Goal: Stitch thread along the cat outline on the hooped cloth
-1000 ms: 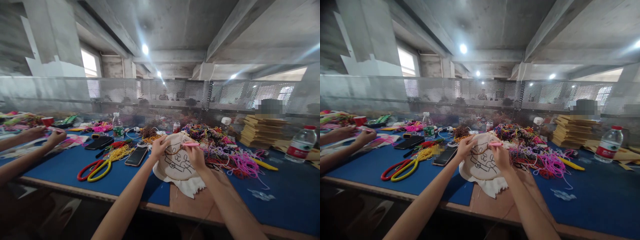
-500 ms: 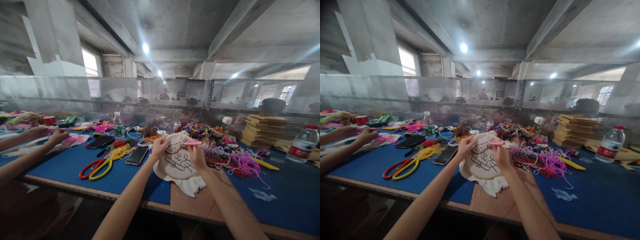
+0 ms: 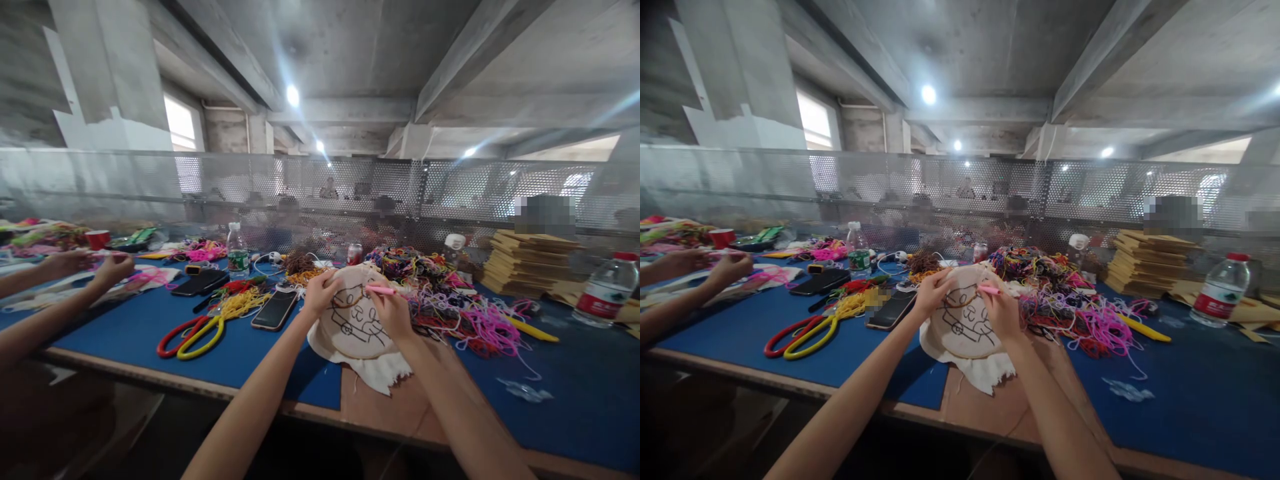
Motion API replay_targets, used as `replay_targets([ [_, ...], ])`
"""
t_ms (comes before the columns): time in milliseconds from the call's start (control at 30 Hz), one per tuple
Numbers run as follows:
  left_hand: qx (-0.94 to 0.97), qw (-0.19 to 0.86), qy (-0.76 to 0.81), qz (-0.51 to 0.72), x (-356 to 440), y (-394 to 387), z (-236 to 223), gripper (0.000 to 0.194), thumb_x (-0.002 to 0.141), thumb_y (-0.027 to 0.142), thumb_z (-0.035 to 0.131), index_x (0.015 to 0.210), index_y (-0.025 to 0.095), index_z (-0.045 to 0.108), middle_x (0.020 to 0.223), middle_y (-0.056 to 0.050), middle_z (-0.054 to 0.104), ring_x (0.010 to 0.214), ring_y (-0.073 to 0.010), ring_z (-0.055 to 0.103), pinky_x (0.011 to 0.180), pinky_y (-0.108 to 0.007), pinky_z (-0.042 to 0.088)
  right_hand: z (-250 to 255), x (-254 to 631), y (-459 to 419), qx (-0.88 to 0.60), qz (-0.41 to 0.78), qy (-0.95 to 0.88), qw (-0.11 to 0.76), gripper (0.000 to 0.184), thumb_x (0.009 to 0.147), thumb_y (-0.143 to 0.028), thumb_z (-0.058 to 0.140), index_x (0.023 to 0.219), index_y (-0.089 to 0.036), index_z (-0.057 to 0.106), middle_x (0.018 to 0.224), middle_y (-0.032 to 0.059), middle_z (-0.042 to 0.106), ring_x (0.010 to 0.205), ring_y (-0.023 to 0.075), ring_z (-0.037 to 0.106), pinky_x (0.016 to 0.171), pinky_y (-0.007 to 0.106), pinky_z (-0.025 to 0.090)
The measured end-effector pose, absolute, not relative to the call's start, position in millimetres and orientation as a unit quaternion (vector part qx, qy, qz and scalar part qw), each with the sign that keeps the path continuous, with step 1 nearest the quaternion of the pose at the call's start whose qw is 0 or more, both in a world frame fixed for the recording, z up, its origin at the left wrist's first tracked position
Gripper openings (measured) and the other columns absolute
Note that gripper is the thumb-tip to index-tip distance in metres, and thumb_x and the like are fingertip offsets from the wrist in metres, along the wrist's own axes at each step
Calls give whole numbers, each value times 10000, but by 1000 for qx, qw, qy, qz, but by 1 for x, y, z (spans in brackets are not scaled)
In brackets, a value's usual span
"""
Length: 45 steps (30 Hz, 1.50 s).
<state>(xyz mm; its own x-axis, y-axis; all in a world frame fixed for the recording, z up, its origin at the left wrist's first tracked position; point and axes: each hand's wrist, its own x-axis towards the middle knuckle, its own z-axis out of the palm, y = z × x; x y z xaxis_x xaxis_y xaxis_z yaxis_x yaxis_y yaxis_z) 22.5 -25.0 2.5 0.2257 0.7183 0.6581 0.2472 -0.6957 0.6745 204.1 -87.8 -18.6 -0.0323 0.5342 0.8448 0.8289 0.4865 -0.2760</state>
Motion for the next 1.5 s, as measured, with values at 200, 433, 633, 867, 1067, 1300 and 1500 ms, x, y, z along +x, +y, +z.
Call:
replay_targets([
  [200,749,205,325,539,23,-29,4,328,765,323,553,1007,134,670,983,-63,681,931,-206,595,867,-281,429,-15,197,-88,-517,-182,-686,479,251,884,-366,419,911,-216,618,889,47,675,842,205,610,730,313,459],
  [433,755,221,322,527,22,-24,2,302,763,300,535,978,139,675,951,-32,682,904,-192,589,856,-272,431,-18,200,-87,-528,-144,-672,499,338,910,-386,328,929,-173,590,907,96,672,765,205,634,630,291,466],
  [633,747,226,326,533,22,-23,1,296,757,302,544,970,146,679,970,-42,681,909,-200,594,860,-279,426,-20,203,-85,-512,-93,-669,531,390,915,-434,280,945,-152,548,944,137,658,781,218,643,659,322,496],
  [867,743,234,333,532,22,-22,0,302,757,295,542,980,143,678,999,-53,677,946,-211,593,883,-293,419,-20,203,-85,-509,-65,-667,540,367,914,-427,292,962,-155,533,955,134,658,782,214,649,647,313,502],
  [1067,753,217,327,528,22,-23,0,300,762,303,538,967,136,680,952,-44,679,877,-193,597,845,-267,426,-18,203,-85,-529,-91,-666,518,403,918,-437,270,959,-148,549,911,128,673,749,213,650,616,293,482],
  [1300,759,208,323,526,22,-28,4,306,777,308,525,979,132,674,927,-29,673,850,-177,583,817,-250,423,-17,202,-85,-546,-117,-663,498,413,918,-428,267,963,-143,562,927,120,672,754,207,649,630,278,465],
  [1500,752,219,322,531,23,-30,5,295,772,298,532,970,132,675,902,-28,675,854,-174,582,814,-242,420,-17,203,-85,-542,-89,-662,510,373,920,-388,277,991,-151,555,987,124,662,776,187,647,665,266,474],
])
